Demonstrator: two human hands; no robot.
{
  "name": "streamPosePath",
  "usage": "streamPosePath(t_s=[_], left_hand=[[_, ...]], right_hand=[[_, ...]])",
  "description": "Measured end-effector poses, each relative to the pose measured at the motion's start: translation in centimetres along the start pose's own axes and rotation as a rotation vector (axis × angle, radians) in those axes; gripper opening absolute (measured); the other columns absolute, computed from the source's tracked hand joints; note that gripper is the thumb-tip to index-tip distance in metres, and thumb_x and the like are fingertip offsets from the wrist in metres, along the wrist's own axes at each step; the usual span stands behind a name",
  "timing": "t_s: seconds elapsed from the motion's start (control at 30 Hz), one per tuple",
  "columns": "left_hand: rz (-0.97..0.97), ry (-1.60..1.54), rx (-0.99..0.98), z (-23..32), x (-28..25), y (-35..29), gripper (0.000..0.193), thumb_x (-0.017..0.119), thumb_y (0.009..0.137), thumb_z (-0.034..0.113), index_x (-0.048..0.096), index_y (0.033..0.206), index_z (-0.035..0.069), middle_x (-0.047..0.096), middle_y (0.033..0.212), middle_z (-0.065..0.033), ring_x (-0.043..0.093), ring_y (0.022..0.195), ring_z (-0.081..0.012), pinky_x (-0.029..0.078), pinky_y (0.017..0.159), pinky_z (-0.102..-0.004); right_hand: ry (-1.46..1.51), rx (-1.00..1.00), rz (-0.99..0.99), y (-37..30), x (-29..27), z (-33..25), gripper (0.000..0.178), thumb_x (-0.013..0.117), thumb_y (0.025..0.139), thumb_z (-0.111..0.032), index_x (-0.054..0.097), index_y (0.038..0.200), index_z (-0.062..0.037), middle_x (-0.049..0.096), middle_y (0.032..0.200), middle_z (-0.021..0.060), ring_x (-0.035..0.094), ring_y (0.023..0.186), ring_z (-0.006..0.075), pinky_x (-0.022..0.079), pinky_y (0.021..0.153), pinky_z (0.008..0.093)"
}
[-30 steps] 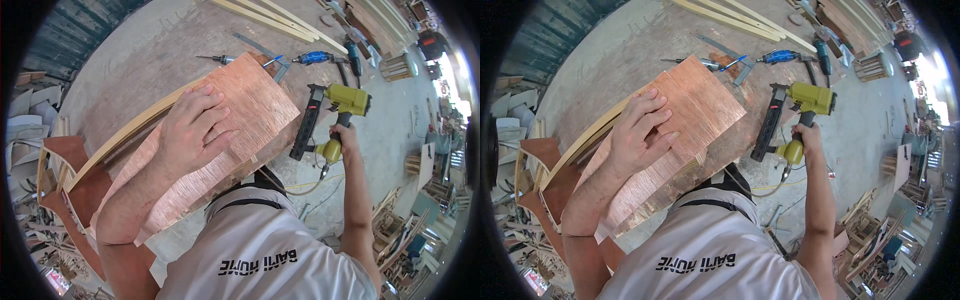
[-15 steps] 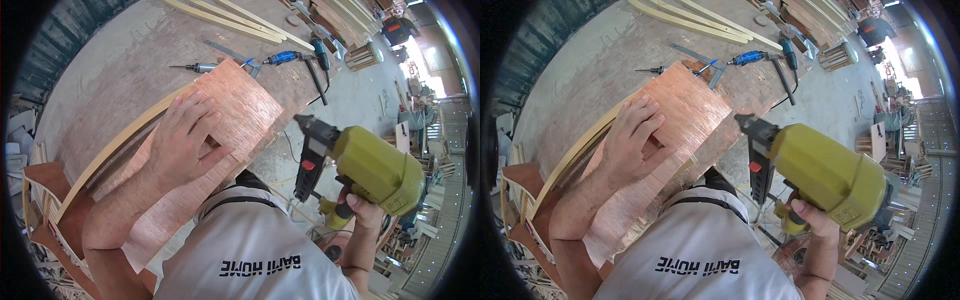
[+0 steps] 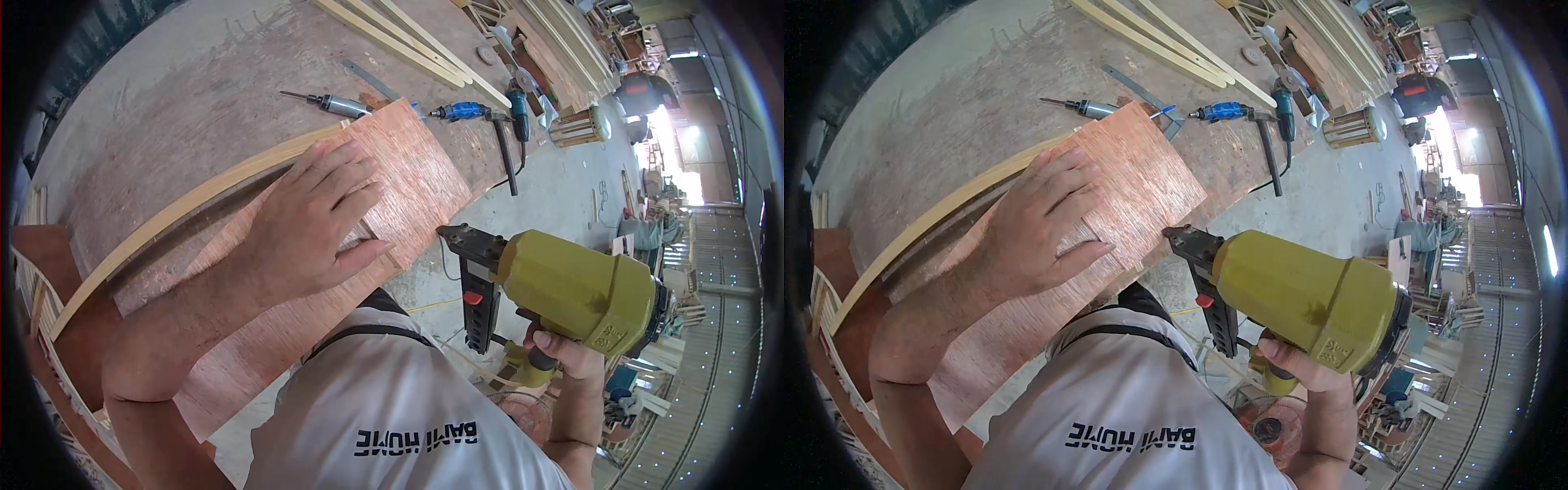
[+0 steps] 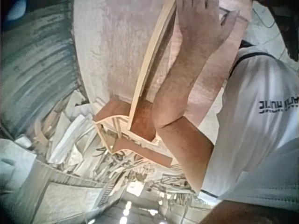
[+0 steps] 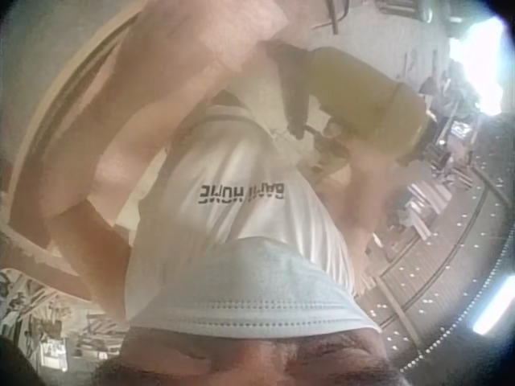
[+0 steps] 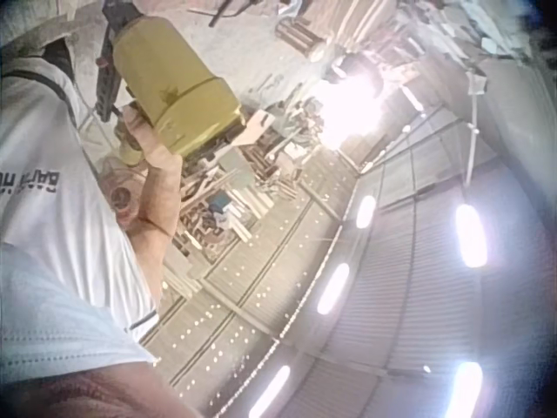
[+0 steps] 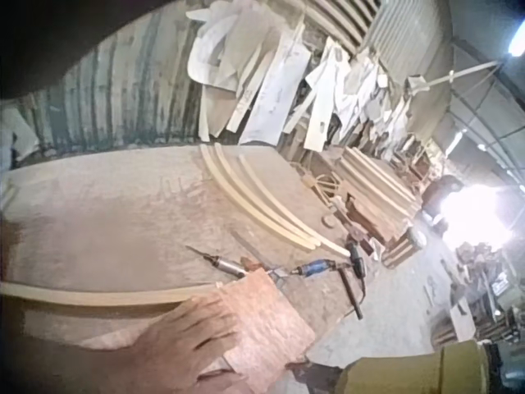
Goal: The person assembles a wooden furniture component by attaching thin wooden strips to a larger board. They use a nail gun to secure the strips and a hammer to tap them into alignment. The person flips the board over to work on different sides and uses a pencil to mark the wood.
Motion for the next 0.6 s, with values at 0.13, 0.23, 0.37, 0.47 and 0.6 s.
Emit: streamPosePath(t_s=[0.13, 0.23, 0.37, 0.47, 0.6], left_hand=[[0.008, -0.009, 0.007, -0.1, 0.0, 0.0, 0.049, 0.076, 0.084, 0.032, 0.059, 0.119, 0.002, 0.054, 0.129, -0.0178, 0.045, 0.135, -0.0377, 0.03, 0.118, -0.0555], [0.017, -0.006, 0.0, -0.2, -0.2, 0.1, 0.047, 0.076, 0.084, 0.03, 0.06, 0.119, 0.003, 0.055, 0.129, -0.0179, 0.046, 0.134, -0.038, 0.031, 0.117, -0.0557], [0.046, -0.032, 0.013, -0.3, -0.3, -0.1, 0.044, 0.075, 0.084, 0.027, 0.061, 0.117, 0.002, 0.056, 0.128, -0.0183, 0.048, 0.132, -0.0386, 0.032, 0.116, -0.0554], [0.071, -0.06, 0.025, -0.3, -0.4, 0.1, 0.039, 0.074, 0.085, 0.024, 0.062, 0.115, 0.001, 0.057, 0.127, -0.0185, 0.048, 0.131, -0.0386, 0.032, 0.116, -0.055], [0.09, -0.045, 0.016, -0.2, -0.5, -0.1, 0.034, 0.07, 0.088, 0.02, 0.063, 0.114, 0.0, 0.058, 0.128, -0.0184, 0.049, 0.132, -0.0375, 0.033, 0.116, -0.0547]], right_hand=[[-0.078, 0.053, -0.008, 0.0, 0.4, -1.2, 0.059, 0.087, 0.075, -0.011, 0.058, 0.126, -0.0017, 0.068, 0.106, 0.0067, 0.065, 0.092, 0.0169, 0.056, 0.077, 0.0342], [-0.173, -0.018, 0.013, -0.1, 0.2, -1.9, 0.06, 0.086, 0.076, -0.011, 0.057, 0.128, -0.0006, 0.068, 0.109, 0.009, 0.066, 0.094, 0.0184, 0.057, 0.077, 0.0347], [-0.104, -0.027, 0.019, -0.5, 1.1, -3.0, 0.067, 0.085, 0.078, -0.021, 0.052, 0.132, 0.0019, 0.068, 0.106, 0.0154, 0.067, 0.078, 0.0183, 0.056, 0.064, 0.0307], [-0.034, -0.056, 0.063, -1.5, 1.9, -3.0, 0.072, 0.085, 0.077, -0.025, 0.05, 0.134, 0.0029, 0.068, 0.104, 0.0181, 0.067, 0.07, 0.0184, 0.057, 0.058, 0.0293], [-0.373, -0.045, -0.024, -3.2, 0.4, -1.5, 0.077, 0.087, 0.076, -0.026, 0.048, 0.14, -0.0036, 0.064, 0.119, 0.0121, 0.063, 0.103, 0.0247, 0.053, 0.088, 0.0404]])
Point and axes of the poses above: each hand's wrist, its own y-axis towards the middle knuckle, its own x-axis out of the palm, z = x × y, the point moved 8 cm from there along y, towards the middle knuckle
